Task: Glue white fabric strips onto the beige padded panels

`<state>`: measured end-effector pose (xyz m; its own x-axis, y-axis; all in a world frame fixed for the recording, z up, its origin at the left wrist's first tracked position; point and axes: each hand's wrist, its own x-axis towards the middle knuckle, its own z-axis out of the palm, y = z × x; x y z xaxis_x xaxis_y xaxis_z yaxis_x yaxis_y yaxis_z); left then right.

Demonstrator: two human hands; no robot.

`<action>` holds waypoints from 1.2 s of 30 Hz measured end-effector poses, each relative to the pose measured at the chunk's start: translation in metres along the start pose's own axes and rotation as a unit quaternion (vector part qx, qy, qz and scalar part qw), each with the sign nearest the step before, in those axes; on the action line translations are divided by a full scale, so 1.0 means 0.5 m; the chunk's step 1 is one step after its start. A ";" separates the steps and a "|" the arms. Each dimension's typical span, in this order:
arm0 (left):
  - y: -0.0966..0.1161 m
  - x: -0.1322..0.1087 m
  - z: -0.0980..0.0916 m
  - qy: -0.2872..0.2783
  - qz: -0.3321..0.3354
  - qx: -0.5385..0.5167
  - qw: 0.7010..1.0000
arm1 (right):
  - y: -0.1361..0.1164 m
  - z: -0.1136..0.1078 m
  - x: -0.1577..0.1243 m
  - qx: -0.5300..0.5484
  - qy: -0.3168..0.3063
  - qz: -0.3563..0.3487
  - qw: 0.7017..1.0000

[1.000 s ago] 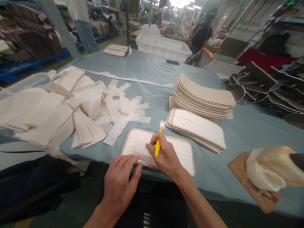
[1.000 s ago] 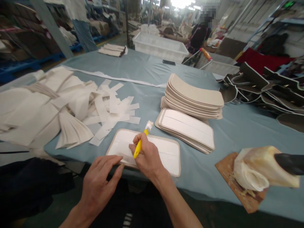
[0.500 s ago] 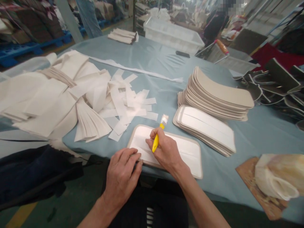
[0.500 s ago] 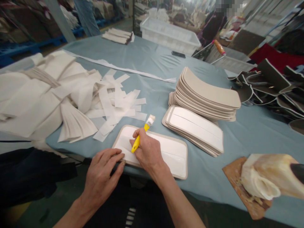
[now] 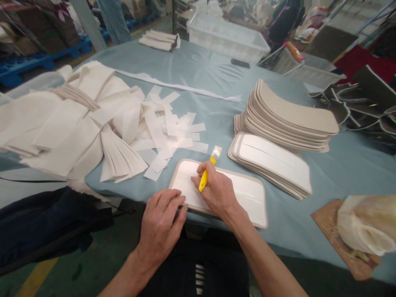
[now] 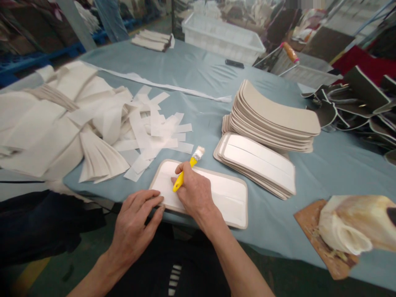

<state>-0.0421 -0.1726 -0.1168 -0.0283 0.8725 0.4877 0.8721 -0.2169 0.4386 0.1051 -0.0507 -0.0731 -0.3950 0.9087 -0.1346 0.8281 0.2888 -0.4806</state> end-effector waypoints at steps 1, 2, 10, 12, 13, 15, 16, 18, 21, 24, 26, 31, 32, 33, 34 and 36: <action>-0.002 0.002 -0.001 0.004 0.003 0.001 1.000 | 0.000 0.000 0.001 -0.003 0.000 0.001 1.000; -0.004 0.005 -0.003 0.007 0.005 0.003 1.000 | 0.001 0.000 0.002 -0.004 0.000 0.001 1.000; -0.038 0.036 -0.018 0.045 -0.008 -0.001 0.999 | 0.001 0.001 0.013 0.003 0.005 -0.006 1.000; -0.049 0.050 -0.020 0.048 -0.033 -0.008 0.998 | 0.001 0.001 0.014 0.003 0.002 -0.007 1.000; -0.054 0.057 -0.021 0.049 -0.045 -0.011 0.998 | 0.001 0.001 0.015 0.002 0.002 -0.008 1.000; -0.064 0.072 -0.021 0.048 -0.062 -0.015 0.997 | 0.000 0.001 0.015 -0.001 0.006 -0.008 1.000; -0.068 0.079 -0.020 0.047 -0.069 -0.017 0.996 | 0.000 0.001 0.015 -0.002 0.008 -0.009 1.000; -0.074 0.091 -0.018 0.043 -0.082 -0.022 0.995 | -0.001 0.000 0.015 -0.002 0.011 -0.010 1.000; -0.076 0.104 -0.013 0.025 -0.080 -0.024 0.996 | -0.004 -0.004 0.015 -0.001 0.006 -0.009 1.000; -0.073 0.109 -0.005 0.001 -0.042 -0.026 0.999 | -0.008 -0.010 0.015 -0.004 -0.002 -0.005 1.000; -0.072 0.111 0.002 -0.012 -0.019 -0.024 0.999 | -0.011 -0.014 0.016 -0.007 -0.008 -0.001 1.000; -0.077 0.110 0.015 -0.063 -0.030 0.000 0.998 | -0.018 -0.018 0.010 -0.030 -0.006 -0.012 0.999; -0.078 0.110 0.016 -0.069 -0.035 0.001 0.997 | -0.018 -0.019 0.006 -0.039 -0.001 -0.018 0.999; -0.080 0.111 0.017 -0.072 -0.037 0.002 0.997 | -0.017 -0.020 0.001 -0.048 0.005 -0.023 0.999; -0.081 0.111 0.017 -0.074 -0.039 0.002 0.997 | -0.015 -0.021 -0.005 -0.057 0.011 -0.027 0.998; -0.082 0.113 0.018 -0.074 -0.038 0.005 0.997 | -0.008 -0.023 -0.018 -0.072 0.026 -0.029 0.997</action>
<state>-0.0750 -0.1107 -0.1140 -0.0232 0.9416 0.3360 0.8746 -0.1436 0.4630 0.1100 -0.0566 -0.0601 -0.4250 0.9030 -0.0630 0.8549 0.3776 -0.3559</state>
